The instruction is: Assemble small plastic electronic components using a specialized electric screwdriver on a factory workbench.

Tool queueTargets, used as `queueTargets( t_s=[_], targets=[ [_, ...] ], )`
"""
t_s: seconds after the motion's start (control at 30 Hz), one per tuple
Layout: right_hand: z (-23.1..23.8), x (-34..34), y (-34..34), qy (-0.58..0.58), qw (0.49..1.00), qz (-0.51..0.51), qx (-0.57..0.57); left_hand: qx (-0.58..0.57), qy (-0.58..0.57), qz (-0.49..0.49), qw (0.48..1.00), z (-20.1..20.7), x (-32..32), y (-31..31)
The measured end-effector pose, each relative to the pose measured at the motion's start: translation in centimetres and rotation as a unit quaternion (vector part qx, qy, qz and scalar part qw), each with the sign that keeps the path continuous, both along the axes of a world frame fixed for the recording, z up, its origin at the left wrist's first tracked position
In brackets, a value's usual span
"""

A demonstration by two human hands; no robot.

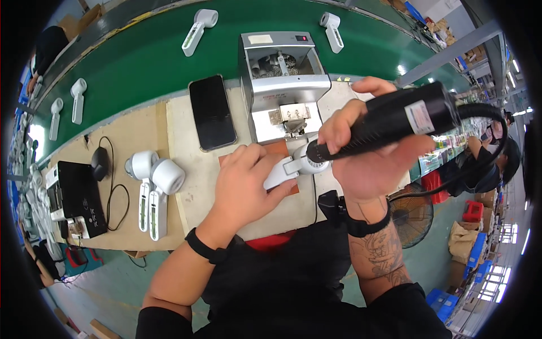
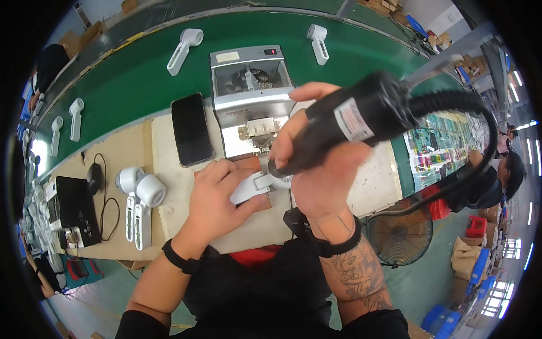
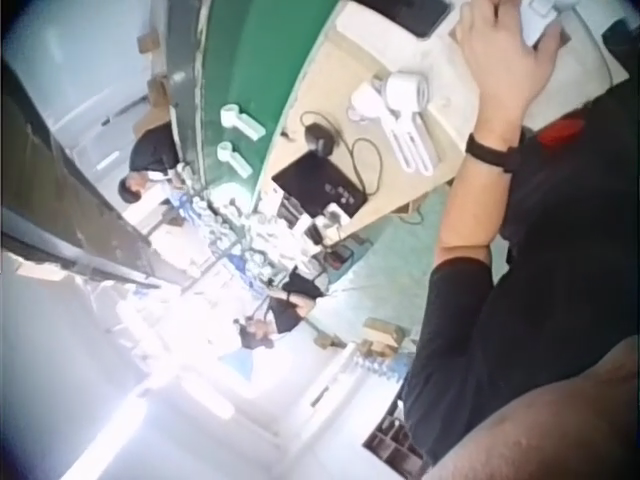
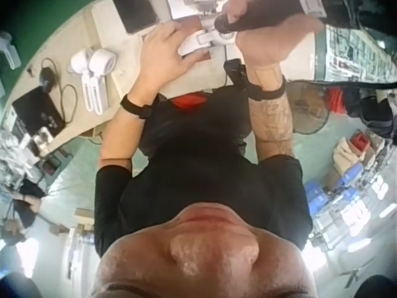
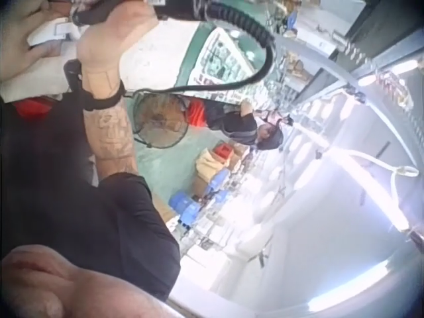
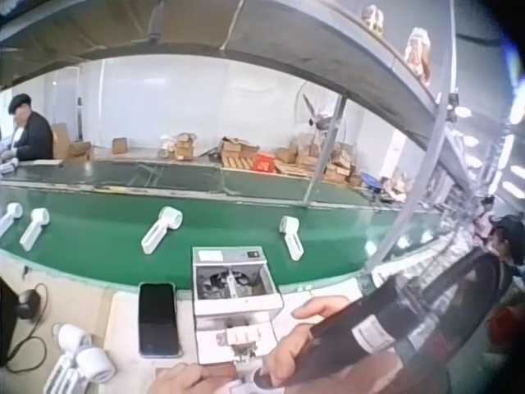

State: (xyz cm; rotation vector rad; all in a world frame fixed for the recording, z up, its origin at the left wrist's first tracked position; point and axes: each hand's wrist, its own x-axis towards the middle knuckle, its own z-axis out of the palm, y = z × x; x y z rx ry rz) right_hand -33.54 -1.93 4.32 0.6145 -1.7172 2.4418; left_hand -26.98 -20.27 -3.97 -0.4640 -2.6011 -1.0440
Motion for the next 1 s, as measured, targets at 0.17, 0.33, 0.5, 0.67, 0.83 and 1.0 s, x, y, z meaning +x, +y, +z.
queueTargets(
  t_s=[0.17, 0.33, 0.5, 0.67, 0.83, 1.0],
  targets=[
    [0.2, 2.2, 0.8, -0.027, 1.0, 0.01, 0.011, 0.008, -0.005, 0.0, 1.0, -0.2, 0.3, 0.5],
    [-0.5, 2.7, 0.9, -0.029, 0.999, -0.009, 0.045, 0.0, -0.004, 0.003, 1.0, 0.0, 0.6, 0.7],
    [-0.6, 3.1, 0.2, -0.034, 0.994, -0.026, 0.096, -0.001, -0.008, 0.004, 1.0, 0.0, 0.6, 0.7],
    [-2.8, 4.3, 1.0, -0.02, 0.991, 0.062, -0.118, 0.011, 0.039, -0.015, 0.999, 1.2, 0.0, 2.2],
    [-3.8, 6.0, 0.5, -0.094, 0.991, 0.079, -0.058, -0.032, 0.062, -0.008, 0.998, 1.3, 2.4, 2.9],
    [0.1, 6.8, 3.1, 0.067, 0.986, -0.034, 0.148, 0.019, 0.043, -0.07, 0.996, 2.7, 4.0, 6.0]
  ],
)
